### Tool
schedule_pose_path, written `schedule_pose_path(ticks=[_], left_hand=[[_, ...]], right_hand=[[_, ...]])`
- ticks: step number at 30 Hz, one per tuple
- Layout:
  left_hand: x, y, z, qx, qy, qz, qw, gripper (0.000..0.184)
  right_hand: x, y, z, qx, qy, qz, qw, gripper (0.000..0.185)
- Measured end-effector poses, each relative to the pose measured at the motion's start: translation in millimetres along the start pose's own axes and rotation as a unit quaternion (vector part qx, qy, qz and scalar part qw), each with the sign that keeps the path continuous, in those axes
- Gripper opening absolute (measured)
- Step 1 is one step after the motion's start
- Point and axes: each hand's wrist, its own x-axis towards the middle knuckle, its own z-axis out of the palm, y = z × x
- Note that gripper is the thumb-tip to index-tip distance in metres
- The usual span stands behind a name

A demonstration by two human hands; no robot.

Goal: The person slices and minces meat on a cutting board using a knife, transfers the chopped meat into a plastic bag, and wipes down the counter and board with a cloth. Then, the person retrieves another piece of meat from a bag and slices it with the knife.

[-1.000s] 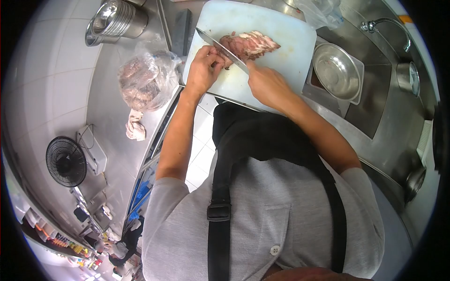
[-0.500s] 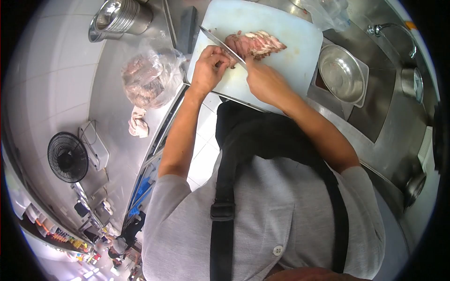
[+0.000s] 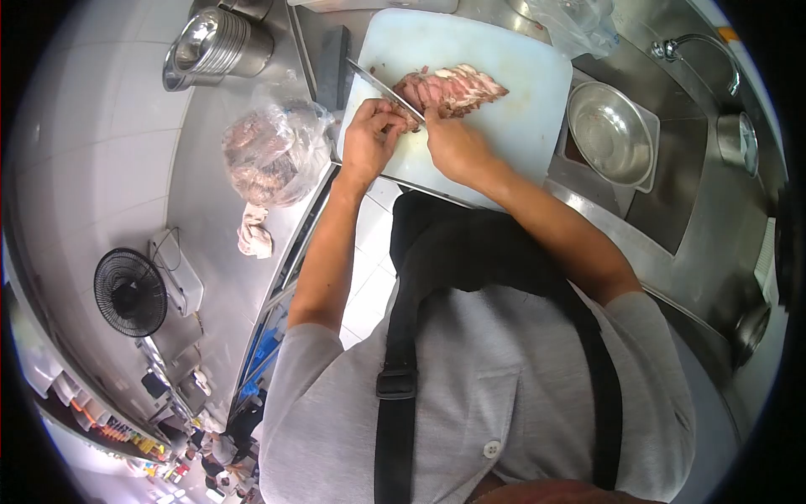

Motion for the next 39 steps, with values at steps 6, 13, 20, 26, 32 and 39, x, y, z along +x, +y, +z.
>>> schedule_pose_path(ticks=[6, 13, 20, 26, 32, 39], left_hand=[[36.7, 20.4, -35.3, -0.005, 0.151, -0.030, 0.988, 0.009], [29.2, 14.2, -36.7, 0.028, -0.087, -0.053, 0.994, 0.015], [5.5, -4.8, -9.2, 0.003, -0.017, 0.012, 1.000, 0.015], [1.6, -5.2, -5.9, -0.003, 0.016, 0.027, 1.000, 0.014], [2.6, -8.4, -2.5, -0.018, 0.015, 0.031, 0.999, 0.012], [8.5, -3.0, -3.8, -0.035, -0.003, 0.025, 0.999, 0.010]], right_hand=[[-7.0, -3.7, -0.2, -0.005, -0.018, 0.003, 1.000, 0.036], [-11.9, 0.2, -18.7, 0.031, 0.003, -0.012, 0.999, 0.035], [-25.3, 1.1, -32.3, 0.018, 0.005, -0.015, 1.000, 0.031], [-35.9, -0.2, -40.2, 0.006, 0.023, -0.028, 0.999, 0.026], [-48.5, -3.6, -45.9, 0.003, 0.013, -0.039, 0.999, 0.034], [-51.6, -4.5, -46.2, -0.013, -0.004, -0.019, 1.000, 0.042]])
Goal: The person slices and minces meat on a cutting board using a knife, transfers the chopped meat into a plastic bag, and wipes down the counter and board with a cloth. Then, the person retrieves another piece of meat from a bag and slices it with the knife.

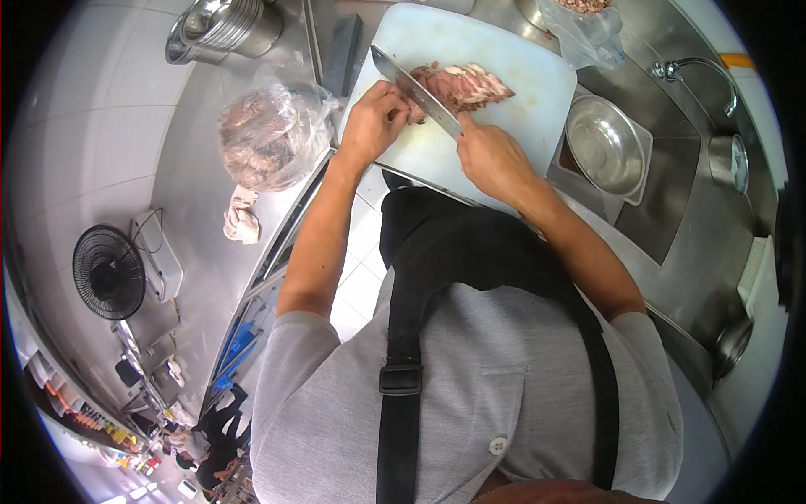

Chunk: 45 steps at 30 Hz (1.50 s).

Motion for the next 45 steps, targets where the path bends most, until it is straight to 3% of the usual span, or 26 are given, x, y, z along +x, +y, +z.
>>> schedule_pose_path(ticks=[4, 15, 19, 29, 45], left_hand=[[0.8, 0.4, 1.9, -0.004, 0.000, 0.005, 1.000, 0.010], [0.3, -0.6, 5.5, -0.029, -0.033, -0.055, 0.998, 0.010], [0.9, -2.6, 7.8, -0.036, -0.006, -0.043, 0.998, 0.010], [-11.5, -1.4, 12.8, -0.051, 0.017, -0.069, 0.996, 0.011], [-4.4, 1.2, 3.0, -0.014, 0.012, 0.002, 1.000, 0.009]], right_hand=[[3.2, 8.0, 11.4, 0.008, 0.022, -0.002, 1.000, 0.026], [31.4, 16.6, 31.0, 0.019, 0.010, 0.019, 1.000, 0.029], [40.3, 22.8, 29.5, 0.026, 0.014, -0.005, 1.000, 0.030], [41.6, 10.1, 43.4, 0.016, -0.013, 0.039, 0.999, 0.039], [11.3, 1.3, 2.8, 0.005, 0.011, 0.013, 1.000, 0.022]])
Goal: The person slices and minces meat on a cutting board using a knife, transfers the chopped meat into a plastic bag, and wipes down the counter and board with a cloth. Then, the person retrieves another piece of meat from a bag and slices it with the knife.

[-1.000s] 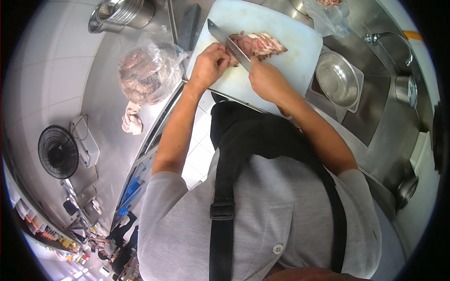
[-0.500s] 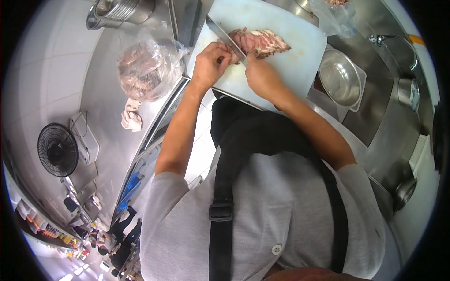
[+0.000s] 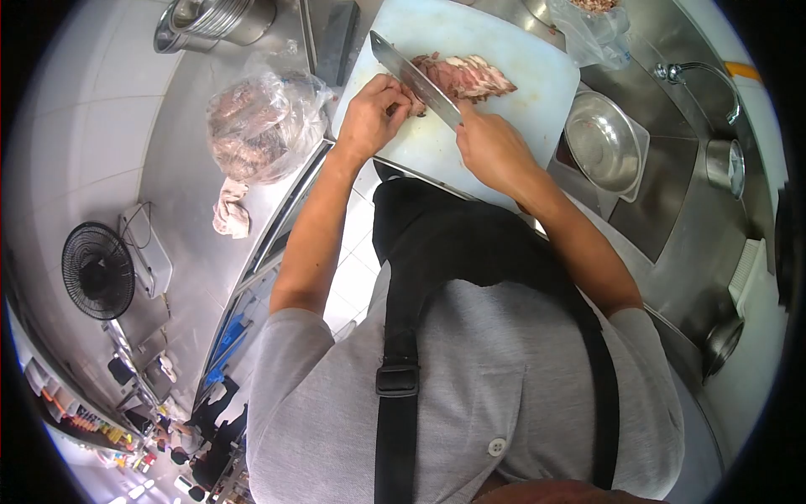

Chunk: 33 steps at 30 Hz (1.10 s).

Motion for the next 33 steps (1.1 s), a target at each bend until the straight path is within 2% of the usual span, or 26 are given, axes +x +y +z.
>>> schedule_pose_path(ticks=[12, 15, 19, 22, 28, 33], left_hand=[[0.9, -4.8, 1.0, -0.007, -0.013, -0.005, 1.000, 0.011], [-0.4, -6.4, 0.8, -0.003, -0.029, -0.045, 0.999, 0.011], [-3.0, -7.6, 2.4, -0.005, -0.020, -0.045, 0.999, 0.011], [-1.9, -7.5, 3.1, -0.006, -0.023, -0.055, 0.998, 0.012], [-4.8, -10.6, 0.8, -0.001, -0.022, -0.052, 0.998, 0.013], [-7.2, -7.5, 1.3, -0.020, -0.018, -0.060, 0.998, 0.013]], right_hand=[[3.6, 4.7, 9.8, -0.013, 0.003, -0.014, 1.000, 0.026], [12.2, 9.7, 17.6, -0.016, -0.002, -0.020, 1.000, 0.031], [2.9, 0.4, 0.5, -0.019, -0.029, -0.012, 0.999, 0.040], [21.3, -2.4, 19.2, -0.040, -0.041, 0.001, 0.998, 0.024], [14.2, -6.3, 18.5, -0.031, -0.022, -0.010, 0.999, 0.022], [17.8, -16.5, 8.6, -0.044, -0.052, -0.004, 0.998, 0.024]])
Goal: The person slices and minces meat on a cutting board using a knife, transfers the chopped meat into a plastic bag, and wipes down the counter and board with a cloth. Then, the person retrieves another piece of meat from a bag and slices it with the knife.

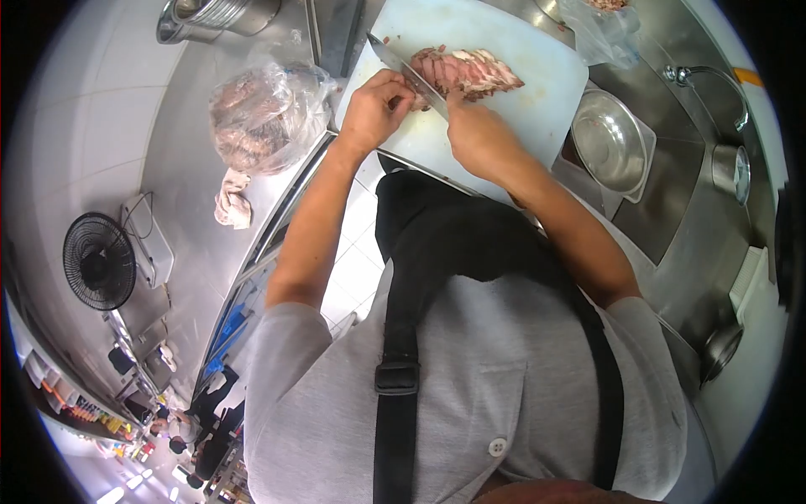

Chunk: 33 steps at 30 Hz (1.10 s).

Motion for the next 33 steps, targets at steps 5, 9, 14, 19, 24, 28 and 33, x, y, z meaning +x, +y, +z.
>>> schedule_pose_path(ticks=[5, 9, 14, 19, 24, 28, 33], left_hand=[[1.6, 1.3, -3.3, 0.024, -0.030, -0.010, 0.999, 0.015], [-5.1, 11.4, -17.4, 0.058, -0.004, 0.050, 0.997, 0.021], [-15.0, 3.6, -19.3, 0.081, -0.038, 0.009, 0.996, 0.031], [-12.3, 3.4, -18.9, 0.075, -0.029, 0.025, 0.996, 0.026], [-7.9, 9.1, -20.1, 0.061, -0.017, 0.033, 0.997, 0.020], [-5.1, 6.9, -20.2, 0.049, -0.023, 0.027, 0.998, 0.017], [-1.5, 2.9, -19.6, 0.061, -0.036, 0.020, 0.997, 0.015]], right_hand=[[24.2, 17.6, 32.7, 0.025, 0.027, -0.005, 0.999, 0.025], [25.6, 15.6, 29.0, 0.032, 0.023, 0.003, 0.999, 0.027], [20.8, 18.1, 22.0, 0.042, 0.028, -0.008, 0.999, 0.031], [3.4, 20.9, 14.3, 0.051, 0.053, -0.005, 0.997, 0.031], [-16.7, 14.7, -0.5, 0.053, 0.054, -0.023, 0.997, 0.023], [-24.4, 12.3, -7.1, 0.030, 0.028, -0.018, 0.999, 0.026], [-19.3, 15.7, 2.7, 0.001, 0.022, -0.017, 1.000, 0.028]])
